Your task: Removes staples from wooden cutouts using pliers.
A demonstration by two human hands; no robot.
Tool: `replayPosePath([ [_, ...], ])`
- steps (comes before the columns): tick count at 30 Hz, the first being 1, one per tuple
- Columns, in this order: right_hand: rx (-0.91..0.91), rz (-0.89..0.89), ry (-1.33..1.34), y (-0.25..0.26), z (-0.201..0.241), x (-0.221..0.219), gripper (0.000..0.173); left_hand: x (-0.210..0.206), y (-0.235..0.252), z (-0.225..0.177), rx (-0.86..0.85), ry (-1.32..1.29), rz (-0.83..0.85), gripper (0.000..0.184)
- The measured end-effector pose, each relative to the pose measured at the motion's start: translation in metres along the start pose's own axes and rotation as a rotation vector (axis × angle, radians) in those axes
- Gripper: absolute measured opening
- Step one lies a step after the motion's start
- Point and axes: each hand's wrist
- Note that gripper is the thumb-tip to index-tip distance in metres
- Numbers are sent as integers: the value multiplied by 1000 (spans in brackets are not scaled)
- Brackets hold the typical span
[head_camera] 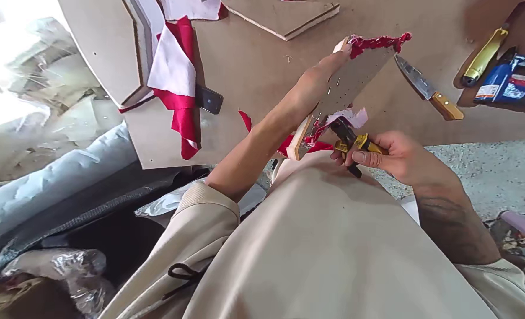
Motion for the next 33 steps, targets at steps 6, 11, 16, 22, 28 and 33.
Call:
replayPosePath([
  [6, -37, 85, 278, -2, -3, 2, 25, 0, -1, -2, -30, -29, 108, 52],
  [11, 5, 166, 394, 0, -9, 5, 27, -2, -6, -7, -26, -47, 137, 50],
  [16, -2, 213, 331, 1, -6, 11, 27, -7, -6, -9, -7, 7, 121, 49],
  [22, -161, 228, 366, 4, 5, 14, 28, -7, -8, -6, -22, 393, 143, 50],
  [28, -2, -344, -458, 1, 9, -33, 29, -12, 1, -8, -24, 124, -49, 41],
  [33, 158, -532, -716, 4, -6, -30, 34, 2, 9, 0, -101, -107, -168, 39],
])
Point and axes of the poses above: each hand's wrist, its own y-axis towards the middle knuckle, its own x-axis out of the back of the hand, z = x × y, and after that the axes turned 5 degrees about -y, right-handed
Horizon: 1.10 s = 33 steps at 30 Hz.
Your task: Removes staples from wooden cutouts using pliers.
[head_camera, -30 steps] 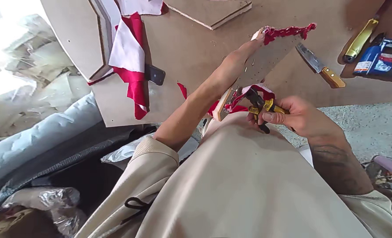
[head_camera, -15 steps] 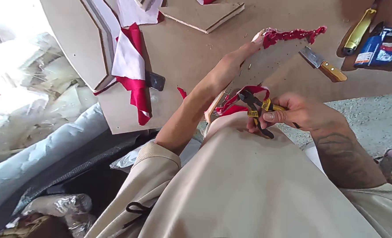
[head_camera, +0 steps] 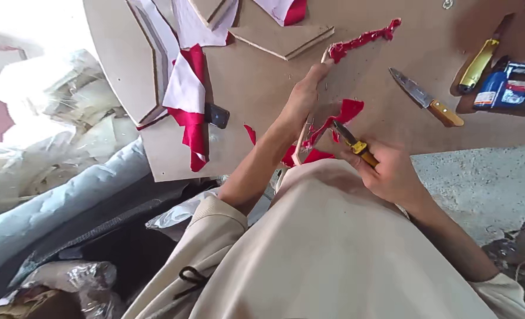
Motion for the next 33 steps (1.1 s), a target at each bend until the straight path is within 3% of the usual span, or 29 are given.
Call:
replayPosePath([
  [4, -92, 370, 253, -9, -8, 9, 34, 13, 7, -6, 56, -35, 140, 54],
  [9, -147, 475, 561, 7, -3, 18, 28, 4, 3, -9, 188, -15, 254, 59],
  [13, -206, 616, 680, 16, -4, 26, 27, 1, -1, -6, 89, 80, 181, 47],
  [18, -271, 782, 931, 27, -10, 25, 27, -9, -13, -7, -79, 380, 224, 49],
  [20, -302, 705, 865, 22, -3, 20, 28, -11, -12, -9, -75, 334, 231, 49],
  [21, -280, 590, 701, 17, 5, 16, 29, -12, -11, -9, -62, 270, 219, 46],
  [24, 38, 30, -100, 5, 17, -6, 32, -10, 0, -8, 27, 103, 62, 43],
  [26, 111, -91, -207, 3, 9, -9, 33, -1, 2, -3, 4, 59, -39, 44],
  [28, 78, -9, -71, 3, 0, -5, 33, 3, 6, -10, -102, 57, -53, 44],
  [30, 8, 185, 127, -4, -5, -1, 33, 6, 3, -16, -155, 114, -49, 47],
  [33, -64, 369, 402, -3, -5, 2, 32, -1, -1, -23, -113, 81, 3, 45],
])
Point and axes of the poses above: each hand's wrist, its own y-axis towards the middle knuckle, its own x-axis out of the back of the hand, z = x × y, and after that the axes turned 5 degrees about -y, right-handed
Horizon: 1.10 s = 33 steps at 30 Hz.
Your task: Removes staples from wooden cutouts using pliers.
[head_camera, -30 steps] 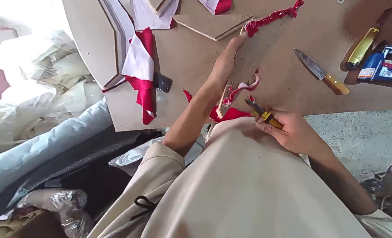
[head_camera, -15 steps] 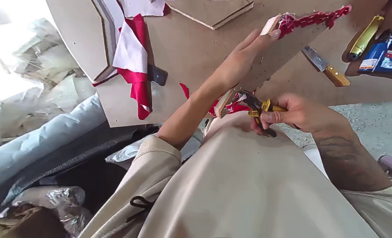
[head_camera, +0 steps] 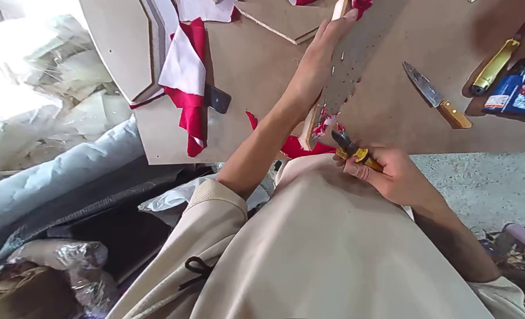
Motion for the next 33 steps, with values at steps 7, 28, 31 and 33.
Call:
replayPosePath([
  [7, -68, 211, 221, 9, 7, 22, 28, -12, -2, 6, 23, 45, 119, 47],
  [28, 16, 26, 12, -1, 6, 1, 31, 49, 47, 46, -383, -321, 634, 49],
  [31, 9, 133, 234, 6, 13, 11, 28, -4, 6, 1, 3, -148, 131, 41],
  [33, -27, 217, 344, 9, 15, 18, 27, -14, 1, -7, 68, -93, 112, 41],
])
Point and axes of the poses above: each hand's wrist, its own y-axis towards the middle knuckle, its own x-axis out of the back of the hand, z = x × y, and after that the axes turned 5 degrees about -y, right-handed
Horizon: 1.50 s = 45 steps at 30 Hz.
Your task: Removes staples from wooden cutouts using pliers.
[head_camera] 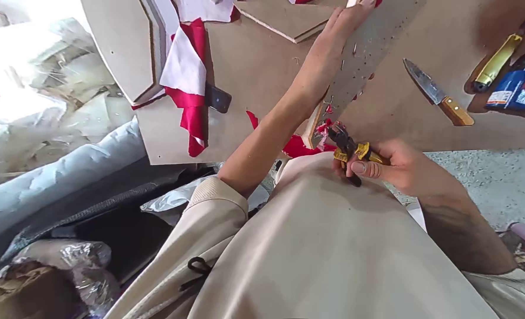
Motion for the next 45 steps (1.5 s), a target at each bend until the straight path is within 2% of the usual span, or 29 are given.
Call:
replayPosePath([
  [2, -45, 52, 82, 1, 5, 6, 27, -1, -2, 0, -12, 37, 31, 45],
  [5, -90, 62, -7, -2, 9, 13, 26, -3, -4, 0, -20, 102, 3, 48],
  [6, -104, 52, -62, -4, 11, 13, 25, 3, 3, 7, -53, 87, 16, 48],
  [8, -129, 37, -124, -7, 14, 15, 25, 45, 44, 44, -232, 18, 219, 52],
  [9, -126, 30, -124, -7, 13, 14, 26, 60, 64, 60, -290, 15, 260, 54],
  [11, -94, 37, -92, -7, 11, 12, 27, 66, 81, 74, -335, 67, 217, 55],
  [14, -58, 75, -9, -5, 10, 13, 26, 52, 69, 63, -428, 147, 216, 53],
  [15, -59, 83, 21, -4, 10, 14, 26, 35, 50, 47, -394, 155, 160, 47],
  [17, -58, 92, 95, -1, 9, 15, 27, -5, 9, 10, -195, 174, -19, 36],
  [20, -67, 138, 202, 2, 5, 15, 27, -14, -3, 6, -36, 109, -1, 41],
  [23, -152, 159, 270, 3, 1, 8, 26, -10, -1, 12, -4, 121, 46, 42],
  [24, -167, 103, 192, 2, 0, 3, 26, -9, -2, 12, 3, 127, 59, 46],
  [26, -103, -111, -203, 0, 1, -12, 29, -6, -3, 10, 46, 88, 81, 49],
  [28, 107, -329, -628, 1, -2, -24, 29, -2, 0, 11, 173, -69, 63, 29],
  [29, 210, -418, -773, 4, -6, -26, 28, 1, 2, 13, 246, -144, 47, 32],
  [30, 286, -488, -861, 7, -14, -26, 29, 4, 3, 15, 294, -194, 48, 39],
  [32, 389, -594, -980, 11, -33, -25, 29, 9, 8, 13, 280, -228, 59, 42],
  [34, 365, -598, -959, 8, -40, -25, 28, 12, 9, 14, 205, -221, 19, 33],
  [36, 252, -476, -733, 4, -35, -25, 29, 13, 8, 16, 146, -186, -31, 34],
  [38, 184, -421, -661, 5, -28, -25, 30, 10, 10, 15, 109, -141, -59, 36],
  [42, 188, -565, -1067, 4, -17, -27, 31, 11, 14, 9, 10, -64, -143, 40],
  [45, 179, -613, -1285, 3, -17, -23, 28, 9, 13, 8, 7, -78, -193, 41],
])
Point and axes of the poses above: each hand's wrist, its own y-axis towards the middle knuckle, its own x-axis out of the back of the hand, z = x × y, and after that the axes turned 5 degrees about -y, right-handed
